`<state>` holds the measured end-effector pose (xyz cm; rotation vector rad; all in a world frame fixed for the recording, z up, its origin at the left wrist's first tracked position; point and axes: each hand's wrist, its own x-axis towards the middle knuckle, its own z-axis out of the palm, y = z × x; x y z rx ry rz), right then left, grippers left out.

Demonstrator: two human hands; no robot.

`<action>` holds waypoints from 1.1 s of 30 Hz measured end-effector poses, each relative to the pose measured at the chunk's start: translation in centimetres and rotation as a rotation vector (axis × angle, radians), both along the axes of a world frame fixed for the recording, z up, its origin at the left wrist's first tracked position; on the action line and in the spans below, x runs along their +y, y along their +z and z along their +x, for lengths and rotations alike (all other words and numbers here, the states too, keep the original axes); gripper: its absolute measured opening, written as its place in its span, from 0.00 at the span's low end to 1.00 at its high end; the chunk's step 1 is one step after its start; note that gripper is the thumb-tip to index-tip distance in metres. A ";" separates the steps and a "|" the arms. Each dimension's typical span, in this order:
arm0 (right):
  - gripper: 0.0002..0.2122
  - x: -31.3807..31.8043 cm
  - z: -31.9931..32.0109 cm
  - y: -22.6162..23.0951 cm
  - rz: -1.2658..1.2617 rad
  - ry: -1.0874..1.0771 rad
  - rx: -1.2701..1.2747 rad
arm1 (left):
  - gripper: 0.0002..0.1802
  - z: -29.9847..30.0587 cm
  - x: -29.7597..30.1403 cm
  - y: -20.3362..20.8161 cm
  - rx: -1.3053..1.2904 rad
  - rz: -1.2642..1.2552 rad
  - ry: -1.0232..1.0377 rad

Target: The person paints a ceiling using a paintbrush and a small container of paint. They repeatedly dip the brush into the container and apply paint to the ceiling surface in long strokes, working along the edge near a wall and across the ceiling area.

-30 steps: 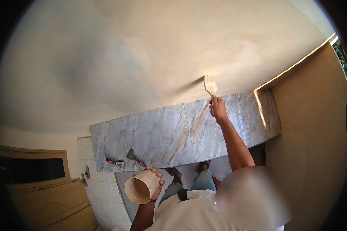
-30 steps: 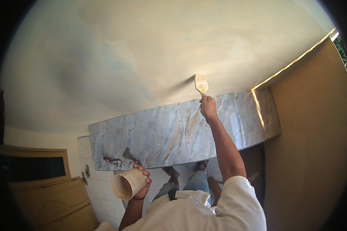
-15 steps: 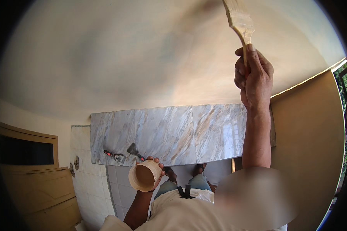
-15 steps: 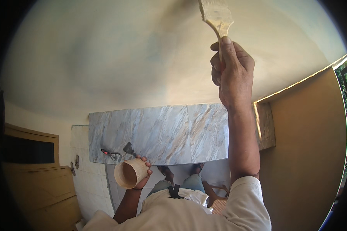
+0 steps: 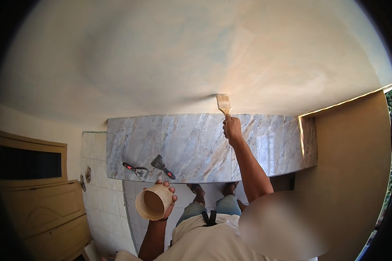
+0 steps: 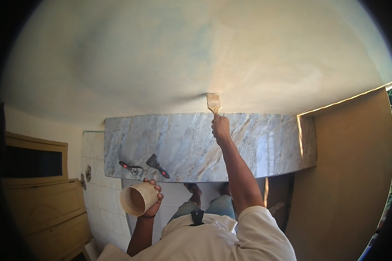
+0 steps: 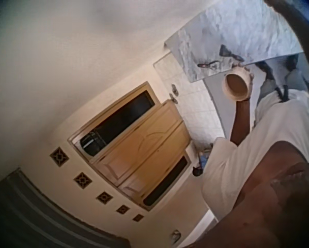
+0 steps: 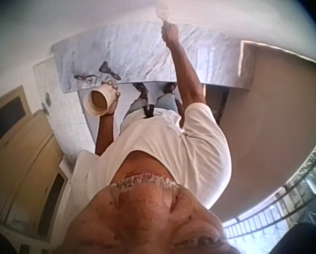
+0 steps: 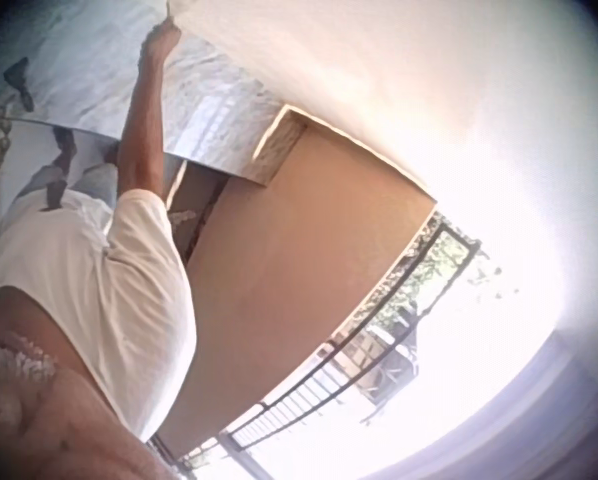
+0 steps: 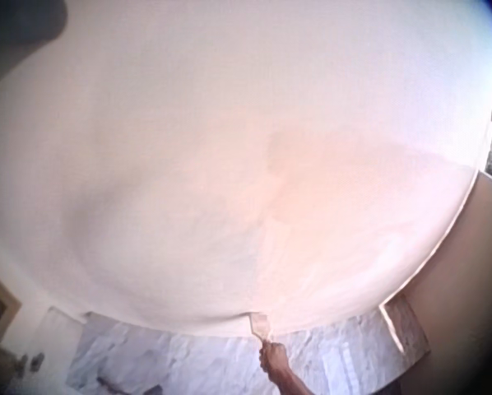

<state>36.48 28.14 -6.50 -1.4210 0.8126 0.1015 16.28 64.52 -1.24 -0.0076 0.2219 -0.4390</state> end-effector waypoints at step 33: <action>0.16 -0.2 -25.0 11.4 0.118 0.064 -0.259 | 0.31 -1.2 -3.8 -0.6 -0.116 -0.109 -0.157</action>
